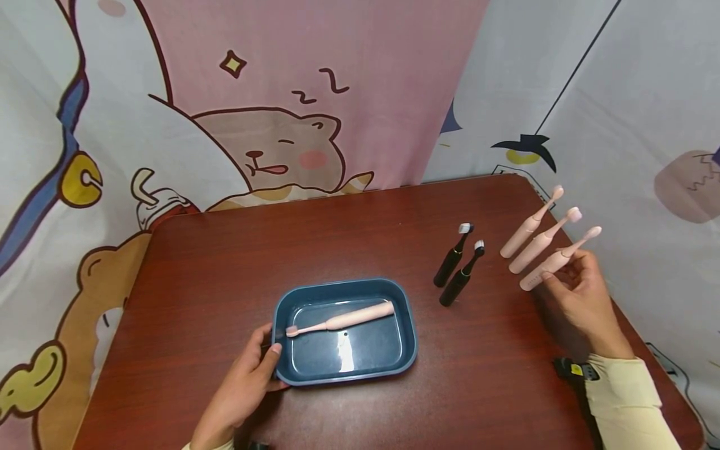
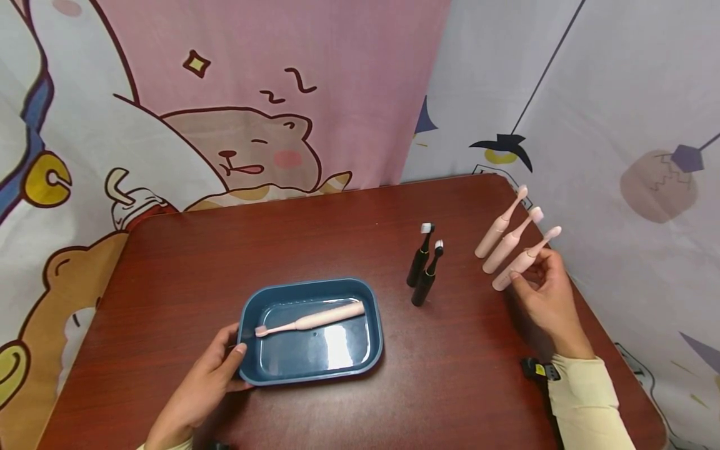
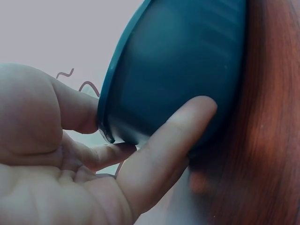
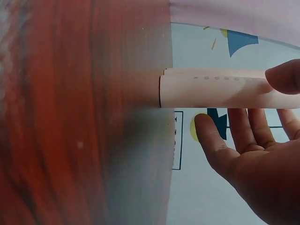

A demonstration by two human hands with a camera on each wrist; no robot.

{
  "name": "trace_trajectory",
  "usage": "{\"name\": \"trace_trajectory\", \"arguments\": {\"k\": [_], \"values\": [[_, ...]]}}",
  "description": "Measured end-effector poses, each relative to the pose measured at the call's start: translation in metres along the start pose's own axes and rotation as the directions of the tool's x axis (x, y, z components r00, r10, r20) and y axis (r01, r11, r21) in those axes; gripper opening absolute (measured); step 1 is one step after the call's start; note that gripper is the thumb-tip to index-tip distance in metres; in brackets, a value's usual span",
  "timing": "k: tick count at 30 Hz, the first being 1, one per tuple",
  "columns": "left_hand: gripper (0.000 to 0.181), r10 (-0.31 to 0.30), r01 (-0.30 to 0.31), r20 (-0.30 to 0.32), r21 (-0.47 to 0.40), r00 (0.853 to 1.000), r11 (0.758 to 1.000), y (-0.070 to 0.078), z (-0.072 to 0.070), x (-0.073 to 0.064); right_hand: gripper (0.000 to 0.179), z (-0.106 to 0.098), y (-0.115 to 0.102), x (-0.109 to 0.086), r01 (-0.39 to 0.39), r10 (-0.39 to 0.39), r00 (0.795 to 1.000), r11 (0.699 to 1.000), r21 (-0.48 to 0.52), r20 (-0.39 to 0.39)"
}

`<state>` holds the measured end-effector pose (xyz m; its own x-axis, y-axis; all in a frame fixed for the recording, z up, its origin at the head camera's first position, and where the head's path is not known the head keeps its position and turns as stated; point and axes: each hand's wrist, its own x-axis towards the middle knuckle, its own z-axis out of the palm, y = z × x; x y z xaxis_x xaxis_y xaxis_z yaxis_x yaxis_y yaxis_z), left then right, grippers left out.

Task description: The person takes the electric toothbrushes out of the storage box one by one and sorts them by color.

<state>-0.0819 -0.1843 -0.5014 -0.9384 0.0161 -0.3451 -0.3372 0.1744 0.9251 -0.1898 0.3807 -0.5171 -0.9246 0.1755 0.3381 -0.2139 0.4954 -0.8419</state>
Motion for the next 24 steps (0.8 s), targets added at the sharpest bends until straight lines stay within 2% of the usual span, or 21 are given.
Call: {"name": "trace_trajectory", "arguments": {"k": [5,8,11,15,19,24], "values": [[0.041,0.003,-0.003,-0.001,-0.002,1.0,1.0,0.0,0.0,0.0,0.058,-0.002,-0.004,-0.002,-0.051,0.054,0.997,0.997,0.066,-0.047],[0.041,-0.001,0.001,0.001,0.0,1.0,1.0,0.001,0.0,0.0,0.065,-0.004,-0.01,-0.004,-0.081,0.092,0.989,0.992,0.1,-0.113],[0.041,0.002,-0.002,0.004,-0.004,1.0,1.0,0.001,0.0,0.0,0.07,-0.008,-0.018,-0.007,-0.079,0.097,0.975,0.992,0.096,-0.198],[0.041,0.005,-0.005,0.006,-0.005,1.0,1.0,0.001,0.001,0.0,0.072,-0.015,-0.028,-0.011,-0.016,0.068,0.955,0.984,0.177,-0.288],[0.041,-0.006,0.006,0.0,0.006,1.0,1.0,0.001,0.0,0.0,0.072,-0.019,-0.038,-0.014,0.069,0.041,0.947,0.943,0.325,-0.318],[0.041,-0.013,0.014,-0.006,0.023,1.0,1.0,0.001,0.0,0.002,0.07,-0.02,-0.053,-0.021,0.149,-0.005,0.943,0.9,0.409,-0.333]]}}
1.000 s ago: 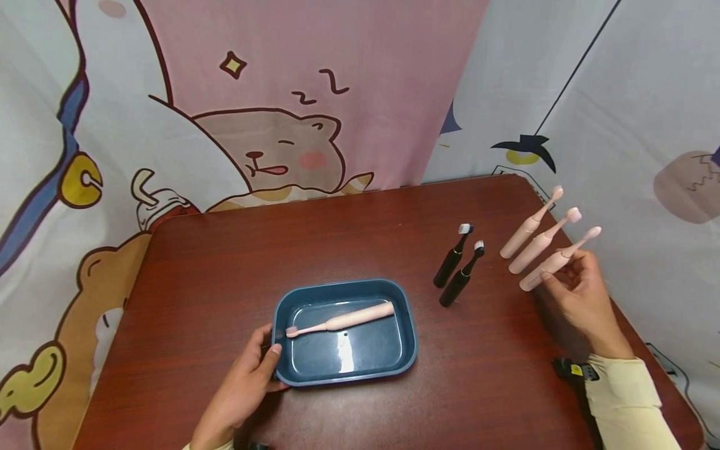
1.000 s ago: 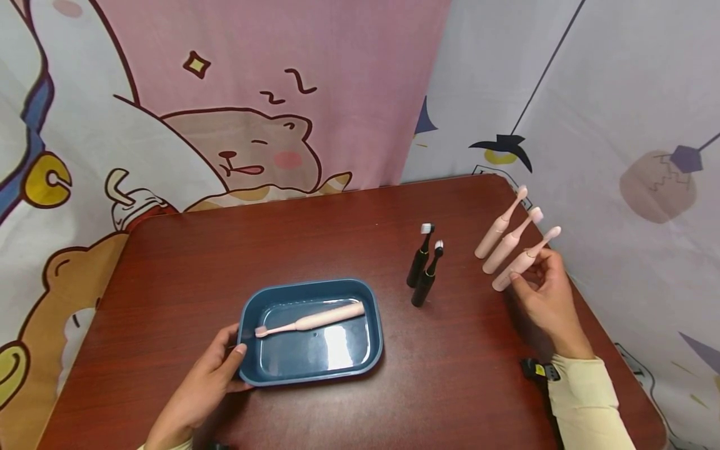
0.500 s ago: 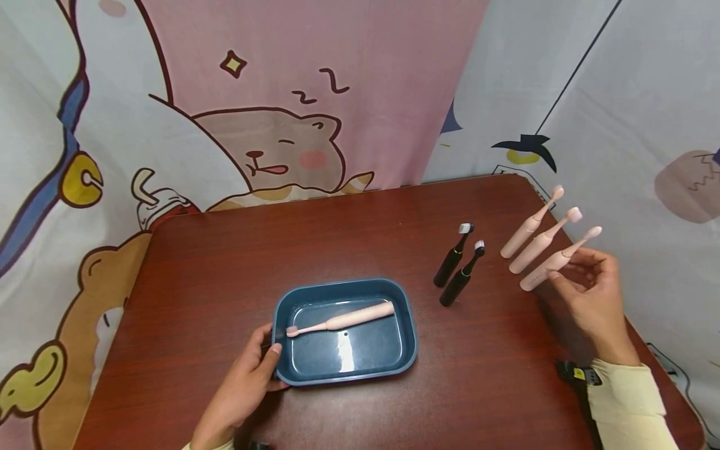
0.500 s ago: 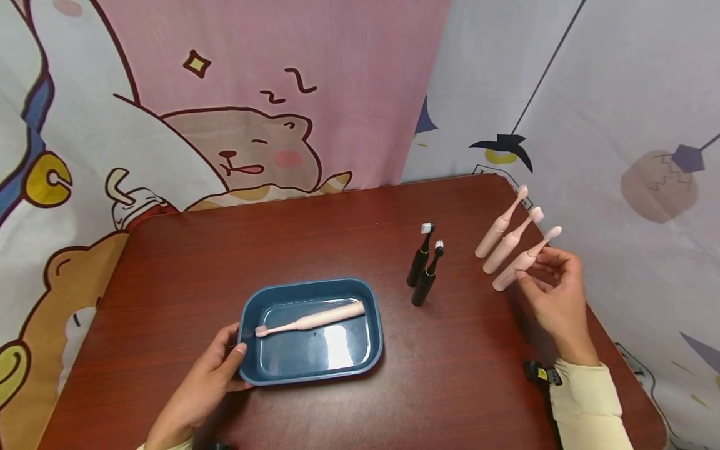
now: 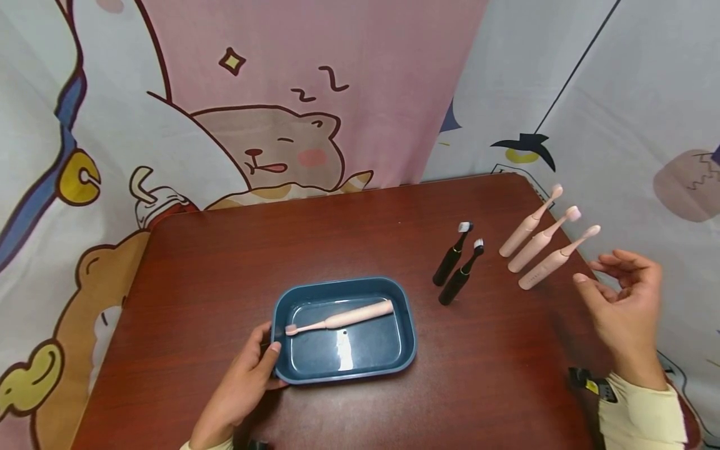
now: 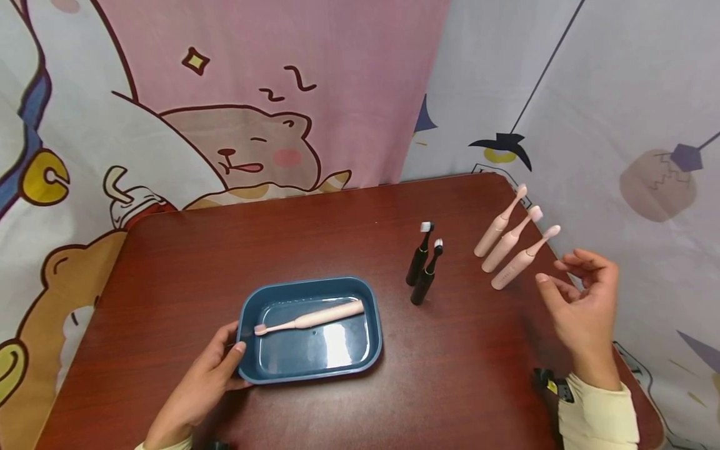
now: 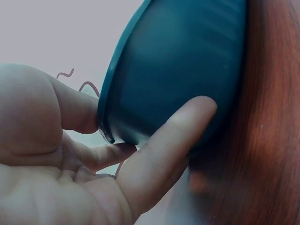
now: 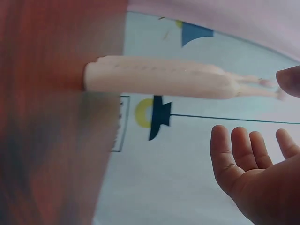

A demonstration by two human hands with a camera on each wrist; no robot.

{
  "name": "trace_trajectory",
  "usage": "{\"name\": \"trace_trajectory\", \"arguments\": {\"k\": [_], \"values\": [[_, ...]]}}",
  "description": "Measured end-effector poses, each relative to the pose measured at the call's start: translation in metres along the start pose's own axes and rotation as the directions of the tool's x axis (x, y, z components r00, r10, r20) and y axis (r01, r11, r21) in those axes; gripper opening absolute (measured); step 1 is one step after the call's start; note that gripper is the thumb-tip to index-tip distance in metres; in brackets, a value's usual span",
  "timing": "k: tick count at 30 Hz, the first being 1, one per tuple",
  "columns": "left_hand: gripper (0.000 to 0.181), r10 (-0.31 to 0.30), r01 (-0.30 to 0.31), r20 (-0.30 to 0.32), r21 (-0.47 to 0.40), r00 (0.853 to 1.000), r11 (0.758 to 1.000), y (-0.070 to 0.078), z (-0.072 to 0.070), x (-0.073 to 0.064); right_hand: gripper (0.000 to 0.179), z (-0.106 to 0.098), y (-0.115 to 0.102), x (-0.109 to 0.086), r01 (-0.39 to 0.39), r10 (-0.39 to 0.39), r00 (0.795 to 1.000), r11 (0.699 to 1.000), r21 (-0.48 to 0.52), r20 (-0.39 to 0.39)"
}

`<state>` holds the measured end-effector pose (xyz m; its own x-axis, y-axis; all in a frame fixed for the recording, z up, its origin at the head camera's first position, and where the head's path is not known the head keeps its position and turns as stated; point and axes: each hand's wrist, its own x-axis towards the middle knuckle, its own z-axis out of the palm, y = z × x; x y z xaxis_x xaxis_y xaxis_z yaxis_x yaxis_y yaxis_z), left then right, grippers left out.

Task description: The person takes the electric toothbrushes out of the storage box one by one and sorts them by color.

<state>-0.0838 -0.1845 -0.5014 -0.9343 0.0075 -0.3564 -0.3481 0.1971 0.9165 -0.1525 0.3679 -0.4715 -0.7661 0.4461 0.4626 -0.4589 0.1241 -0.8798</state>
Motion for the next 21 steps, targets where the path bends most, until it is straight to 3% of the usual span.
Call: {"name": "trace_trajectory", "arguments": {"k": [7,12,21], "values": [[0.041,0.012,-0.012,0.005,-0.016,1.0,1.0,-0.001,0.0,-0.001,0.07,0.012,-0.025,-0.008,0.125,-0.133,0.99,0.985,0.117,0.056],[0.041,0.023,-0.023,0.003,-0.019,1.0,1.0,-0.001,0.0,-0.001,0.072,0.027,-0.047,-0.012,0.127,-0.163,0.98,0.952,0.278,0.11],[0.041,0.02,-0.019,0.005,-0.009,1.0,1.0,0.0,0.0,-0.002,0.069,0.066,-0.086,-0.018,0.138,-0.275,0.922,0.891,0.433,0.273]]}}
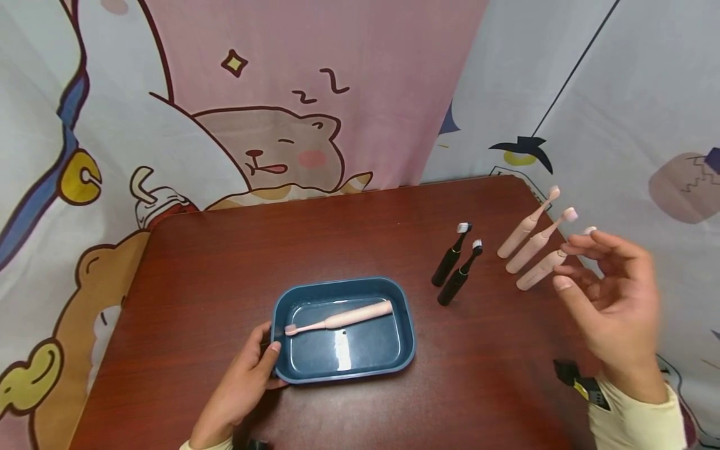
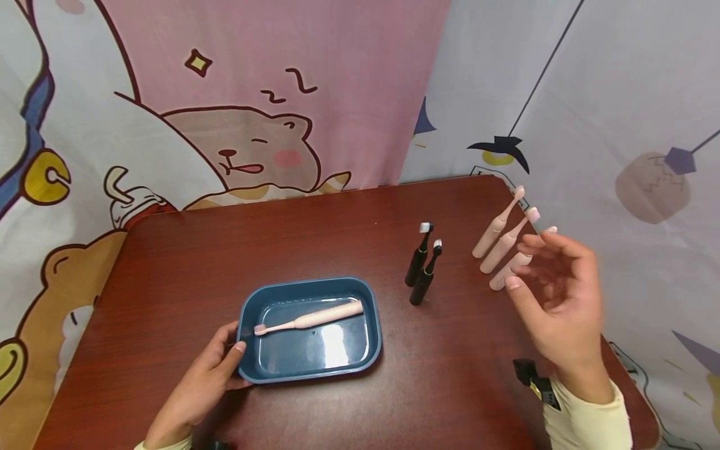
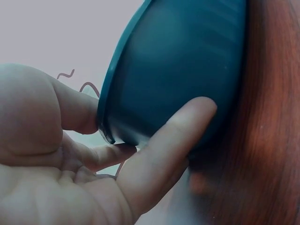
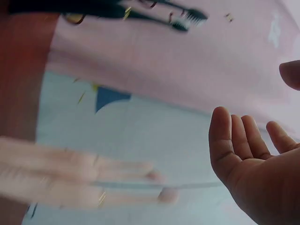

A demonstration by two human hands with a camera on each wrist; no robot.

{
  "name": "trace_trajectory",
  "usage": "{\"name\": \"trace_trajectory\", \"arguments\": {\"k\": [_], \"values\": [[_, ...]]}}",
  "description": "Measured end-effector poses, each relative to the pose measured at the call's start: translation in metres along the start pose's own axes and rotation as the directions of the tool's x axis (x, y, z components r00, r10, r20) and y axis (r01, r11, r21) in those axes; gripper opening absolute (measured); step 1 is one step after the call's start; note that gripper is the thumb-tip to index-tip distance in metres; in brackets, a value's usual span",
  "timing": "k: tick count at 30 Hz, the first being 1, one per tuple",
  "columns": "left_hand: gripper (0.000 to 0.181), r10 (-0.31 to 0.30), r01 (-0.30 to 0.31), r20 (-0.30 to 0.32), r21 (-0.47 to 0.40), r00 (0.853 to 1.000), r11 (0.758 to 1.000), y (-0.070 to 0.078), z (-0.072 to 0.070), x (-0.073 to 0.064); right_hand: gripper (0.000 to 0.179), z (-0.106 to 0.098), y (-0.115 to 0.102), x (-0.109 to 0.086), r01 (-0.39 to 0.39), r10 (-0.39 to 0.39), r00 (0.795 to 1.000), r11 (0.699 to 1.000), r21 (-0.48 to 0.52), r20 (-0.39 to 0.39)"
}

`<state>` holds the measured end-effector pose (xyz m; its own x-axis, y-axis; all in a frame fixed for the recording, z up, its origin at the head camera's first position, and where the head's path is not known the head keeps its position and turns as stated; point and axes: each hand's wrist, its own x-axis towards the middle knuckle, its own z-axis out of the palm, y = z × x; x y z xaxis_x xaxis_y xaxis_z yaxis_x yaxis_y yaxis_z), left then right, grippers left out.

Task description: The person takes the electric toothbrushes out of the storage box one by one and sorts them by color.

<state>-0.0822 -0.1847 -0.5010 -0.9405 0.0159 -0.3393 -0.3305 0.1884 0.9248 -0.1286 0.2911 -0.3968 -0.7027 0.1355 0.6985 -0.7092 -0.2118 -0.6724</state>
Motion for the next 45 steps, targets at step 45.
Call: {"name": "trace_trajectory", "arguments": {"k": [45], "values": [[0.041,0.028,-0.027,0.009,-0.031,1.0,0.999,-0.002,-0.002,-0.002,0.044,0.175,0.116,0.001,-0.048,0.632,0.315,0.756,-0.653,0.708]]}}
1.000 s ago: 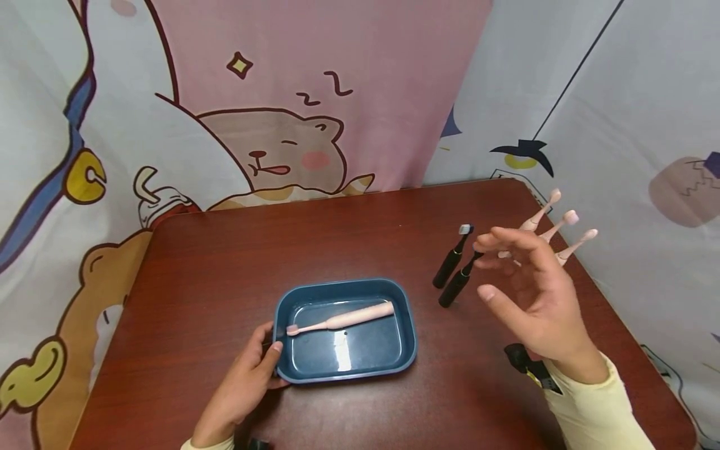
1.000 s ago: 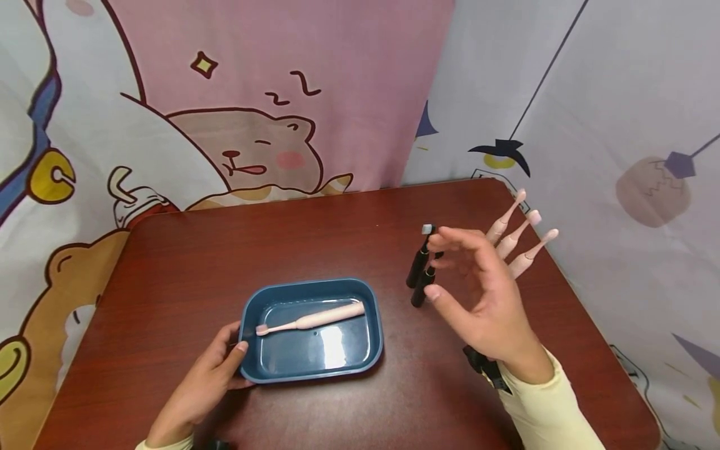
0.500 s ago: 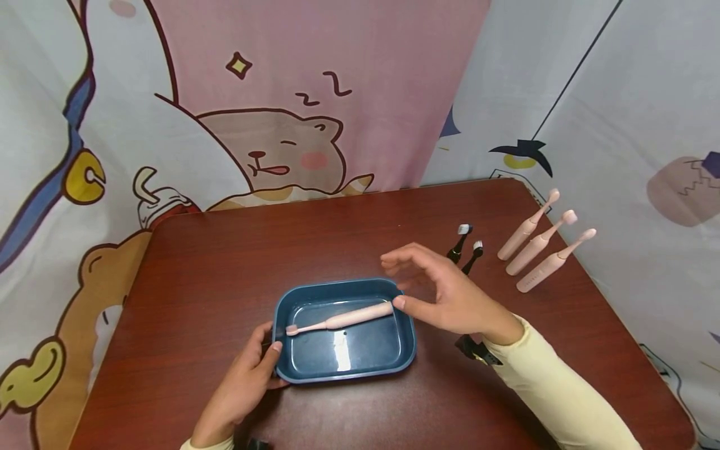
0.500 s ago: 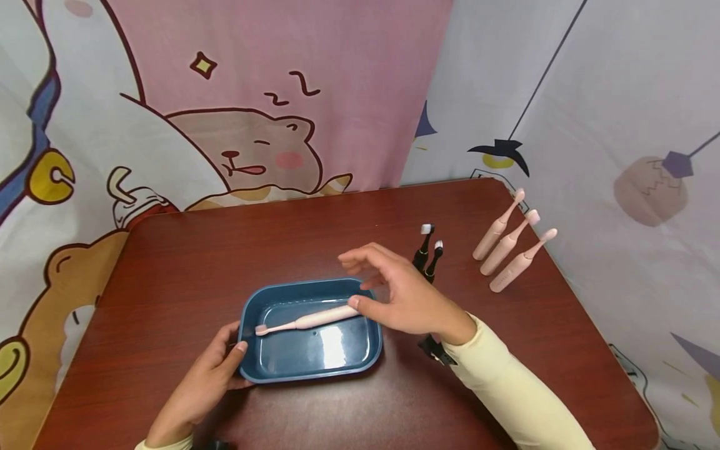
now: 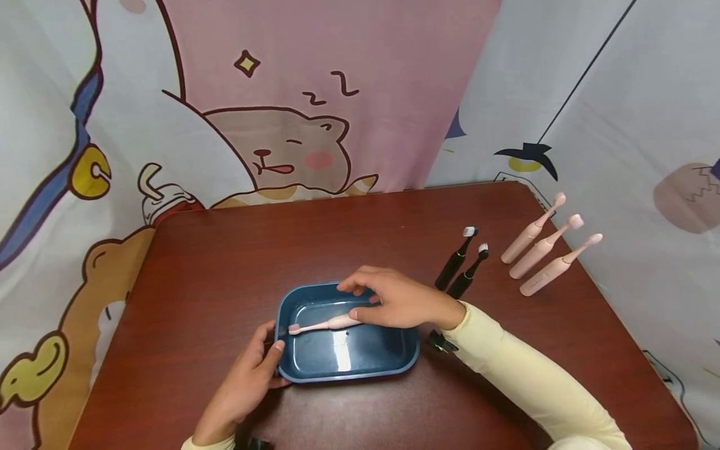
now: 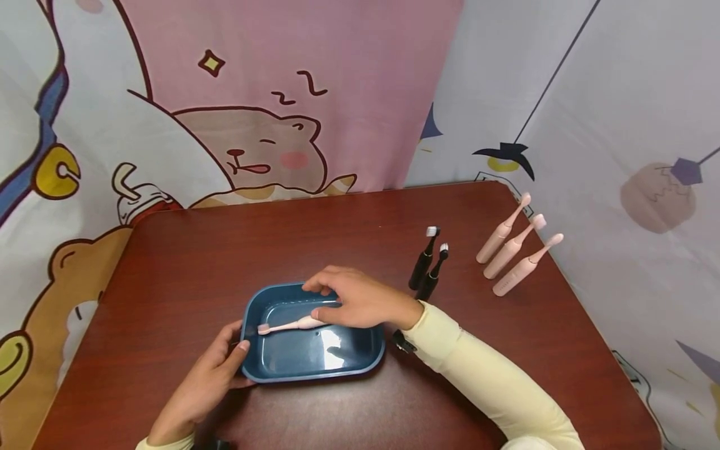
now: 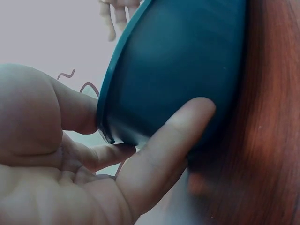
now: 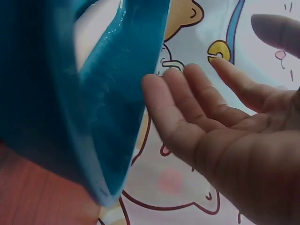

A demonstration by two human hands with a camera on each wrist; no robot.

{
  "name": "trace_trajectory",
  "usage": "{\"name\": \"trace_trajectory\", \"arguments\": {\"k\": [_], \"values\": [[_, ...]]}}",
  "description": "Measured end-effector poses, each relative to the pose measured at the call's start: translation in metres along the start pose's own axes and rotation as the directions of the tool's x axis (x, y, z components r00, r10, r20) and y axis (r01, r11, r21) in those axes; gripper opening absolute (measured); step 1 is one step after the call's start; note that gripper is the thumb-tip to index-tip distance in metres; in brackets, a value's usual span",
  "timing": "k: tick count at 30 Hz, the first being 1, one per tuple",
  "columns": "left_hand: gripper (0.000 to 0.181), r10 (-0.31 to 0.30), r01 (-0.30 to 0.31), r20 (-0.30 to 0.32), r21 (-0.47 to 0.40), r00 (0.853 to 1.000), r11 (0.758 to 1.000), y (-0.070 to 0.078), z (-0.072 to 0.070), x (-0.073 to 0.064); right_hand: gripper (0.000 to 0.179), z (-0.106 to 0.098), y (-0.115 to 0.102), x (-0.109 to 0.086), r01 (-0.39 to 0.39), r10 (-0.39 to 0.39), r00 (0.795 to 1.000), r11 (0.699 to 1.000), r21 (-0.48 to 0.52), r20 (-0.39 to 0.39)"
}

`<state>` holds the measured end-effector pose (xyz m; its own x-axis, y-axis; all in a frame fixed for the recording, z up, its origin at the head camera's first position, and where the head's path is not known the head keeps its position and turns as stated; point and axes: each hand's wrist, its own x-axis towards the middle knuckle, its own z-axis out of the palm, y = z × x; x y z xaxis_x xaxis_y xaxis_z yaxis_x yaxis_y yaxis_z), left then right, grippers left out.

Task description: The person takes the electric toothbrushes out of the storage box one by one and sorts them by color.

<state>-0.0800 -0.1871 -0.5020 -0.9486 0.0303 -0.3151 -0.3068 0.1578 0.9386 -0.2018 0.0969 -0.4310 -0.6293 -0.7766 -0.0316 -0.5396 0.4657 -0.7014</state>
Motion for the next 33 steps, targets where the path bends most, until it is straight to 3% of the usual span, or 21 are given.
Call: {"name": "trace_trajectory", "arguments": {"k": [5,13,20,33], "values": [[0.041,0.003,-0.003,0.0,-0.005,1.0,1.0,0.002,0.001,0.0,0.048,0.002,0.0,0.009,-0.021,0.027,0.997,0.997,-0.078,0.076],[0.039,0.011,-0.011,0.0,-0.007,1.0,1.0,0.003,0.001,0.0,0.047,0.005,0.005,0.016,-0.057,0.071,0.986,0.993,-0.099,0.15],[0.039,0.026,-0.026,0.008,-0.012,1.0,1.0,0.002,0.0,0.0,0.048,0.011,0.014,0.021,-0.033,0.06,0.972,0.992,-0.124,0.225],[0.038,0.025,-0.025,0.001,-0.026,1.0,0.999,-0.001,-0.001,0.0,0.041,0.023,0.018,0.027,0.03,0.023,0.963,0.981,-0.191,0.269]]}}
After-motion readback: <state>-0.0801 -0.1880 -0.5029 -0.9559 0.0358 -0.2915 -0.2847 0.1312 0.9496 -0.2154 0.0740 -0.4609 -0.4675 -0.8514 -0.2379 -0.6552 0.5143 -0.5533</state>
